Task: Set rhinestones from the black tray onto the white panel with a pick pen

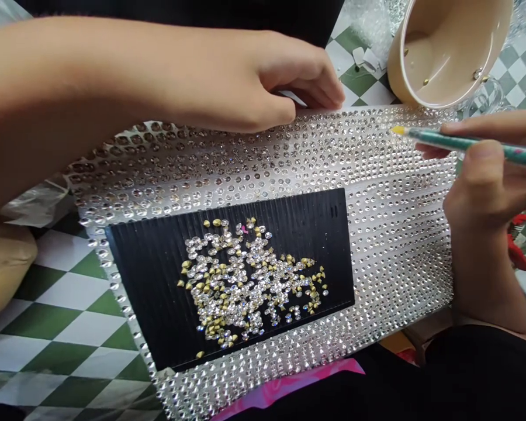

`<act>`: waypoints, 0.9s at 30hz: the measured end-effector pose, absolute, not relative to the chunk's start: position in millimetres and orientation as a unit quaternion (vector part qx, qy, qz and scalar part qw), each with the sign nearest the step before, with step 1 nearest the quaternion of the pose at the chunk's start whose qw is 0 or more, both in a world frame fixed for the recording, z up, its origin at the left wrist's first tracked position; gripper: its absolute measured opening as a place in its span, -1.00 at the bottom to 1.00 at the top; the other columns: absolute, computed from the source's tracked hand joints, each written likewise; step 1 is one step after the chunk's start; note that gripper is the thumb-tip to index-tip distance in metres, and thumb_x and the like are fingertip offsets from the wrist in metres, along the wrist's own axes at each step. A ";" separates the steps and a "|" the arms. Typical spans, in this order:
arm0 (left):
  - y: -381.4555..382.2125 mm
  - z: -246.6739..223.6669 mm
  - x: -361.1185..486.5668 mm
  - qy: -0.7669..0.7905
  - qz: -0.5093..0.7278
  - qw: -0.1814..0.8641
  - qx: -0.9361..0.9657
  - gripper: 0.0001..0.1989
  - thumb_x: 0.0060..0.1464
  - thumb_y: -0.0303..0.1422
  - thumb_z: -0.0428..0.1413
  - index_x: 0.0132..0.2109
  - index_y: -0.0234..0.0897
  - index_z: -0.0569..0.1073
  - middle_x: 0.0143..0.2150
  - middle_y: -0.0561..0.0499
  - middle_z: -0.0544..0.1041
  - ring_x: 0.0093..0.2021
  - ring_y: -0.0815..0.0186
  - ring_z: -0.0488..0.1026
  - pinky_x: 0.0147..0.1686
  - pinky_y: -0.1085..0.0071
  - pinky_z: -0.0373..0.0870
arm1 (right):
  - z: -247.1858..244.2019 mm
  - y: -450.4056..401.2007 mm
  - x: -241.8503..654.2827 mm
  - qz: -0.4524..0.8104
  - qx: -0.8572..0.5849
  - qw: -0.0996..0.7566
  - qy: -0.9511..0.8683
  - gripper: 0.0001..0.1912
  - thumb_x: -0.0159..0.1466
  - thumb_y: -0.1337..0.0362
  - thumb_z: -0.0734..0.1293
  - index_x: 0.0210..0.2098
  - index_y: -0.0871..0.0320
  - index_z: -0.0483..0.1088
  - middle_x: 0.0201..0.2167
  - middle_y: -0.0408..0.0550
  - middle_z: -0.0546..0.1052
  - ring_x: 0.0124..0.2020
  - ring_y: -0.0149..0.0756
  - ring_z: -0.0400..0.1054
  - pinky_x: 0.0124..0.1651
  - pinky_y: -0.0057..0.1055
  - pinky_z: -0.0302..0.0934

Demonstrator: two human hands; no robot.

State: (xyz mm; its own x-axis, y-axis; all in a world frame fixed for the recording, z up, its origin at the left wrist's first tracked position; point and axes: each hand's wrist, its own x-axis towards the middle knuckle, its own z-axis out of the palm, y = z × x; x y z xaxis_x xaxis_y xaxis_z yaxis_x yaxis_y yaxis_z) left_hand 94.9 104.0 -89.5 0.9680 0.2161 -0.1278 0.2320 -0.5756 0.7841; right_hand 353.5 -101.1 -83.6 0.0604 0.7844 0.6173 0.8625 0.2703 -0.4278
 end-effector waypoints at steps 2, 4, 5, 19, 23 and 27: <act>103.8 -88.7 95.8 0.129 -0.013 0.444 0.887 -0.20 0.07 -0.05 -0.11 0.35 -0.39 0.42 0.24 0.16 0.53 0.24 0.22 0.48 0.36 0.08 0.38 | -91.5 -95.1 353.4 -0.076 -0.589 0.409 -0.693 -0.78 0.42 0.39 0.40 -0.09 0.17 0.73 -0.23 -0.01 0.76 -0.24 -0.12 0.66 -0.10 -0.15 0.51; 103.5 -88.2 95.4 0.132 -0.014 0.445 0.886 -0.20 0.06 -0.04 -0.10 0.35 -0.38 0.42 0.24 0.17 0.53 0.24 0.22 0.48 0.36 0.08 0.38 | -95.8 -89.9 354.5 -0.079 -0.575 0.425 -0.694 -0.80 0.41 0.38 0.42 -0.09 0.18 0.74 -0.23 -0.01 0.77 -0.23 -0.14 0.66 -0.11 -0.19 0.52; 103.3 -88.1 94.8 0.133 -0.014 0.447 0.885 -0.20 0.06 -0.04 -0.10 0.35 -0.37 0.42 0.24 0.17 0.53 0.24 0.22 0.48 0.37 0.08 0.37 | -97.4 -87.7 355.6 -0.074 -0.566 0.437 -0.695 -0.80 0.42 0.35 0.43 -0.09 0.18 0.74 -0.24 0.00 0.77 -0.26 -0.16 0.65 -0.15 -0.21 0.52; 103.0 -88.7 94.3 0.129 -0.009 0.445 0.886 -0.23 0.08 -0.06 -0.11 0.34 -0.36 0.43 0.24 0.17 0.53 0.25 0.23 0.48 0.42 0.15 0.36 | -81.2 -94.5 351.7 -0.046 -0.595 0.299 -0.745 -0.69 0.52 0.49 0.30 0.08 0.23 0.67 -0.11 0.16 0.75 -0.10 -0.11 0.68 0.07 -0.16 0.54; 104.1 -89.1 93.5 0.125 -0.012 0.449 0.885 -0.22 0.09 -0.06 -0.11 0.35 -0.36 0.42 0.25 0.18 0.51 0.28 0.22 0.47 0.45 0.15 0.32 | -78.4 -87.9 360.2 0.001 -0.583 0.326 -0.744 -0.73 0.50 0.45 0.36 0.08 0.18 0.67 -0.13 0.13 0.73 -0.12 -0.09 0.68 0.02 -0.19 0.55; 104.3 -89.7 93.7 0.118 -0.007 0.455 0.883 -0.26 0.12 -0.07 -0.10 0.33 -0.39 0.42 0.21 0.14 0.51 0.29 0.17 0.47 0.47 0.10 0.29 | -57.4 -89.4 374.4 0.156 -0.547 0.272 -0.776 -0.69 0.40 0.31 0.52 0.13 0.12 0.63 -0.16 0.07 0.69 -0.11 -0.04 0.68 -0.14 -0.22 0.58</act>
State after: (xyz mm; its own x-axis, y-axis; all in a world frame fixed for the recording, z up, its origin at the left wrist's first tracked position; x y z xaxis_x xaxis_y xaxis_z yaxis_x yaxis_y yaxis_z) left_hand 93.7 104.3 -89.7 0.9720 0.2025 -0.1195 0.2149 -0.5586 0.8011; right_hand 374.4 -89.4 -57.4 -0.2540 0.9337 0.2523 0.7639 0.3537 -0.5398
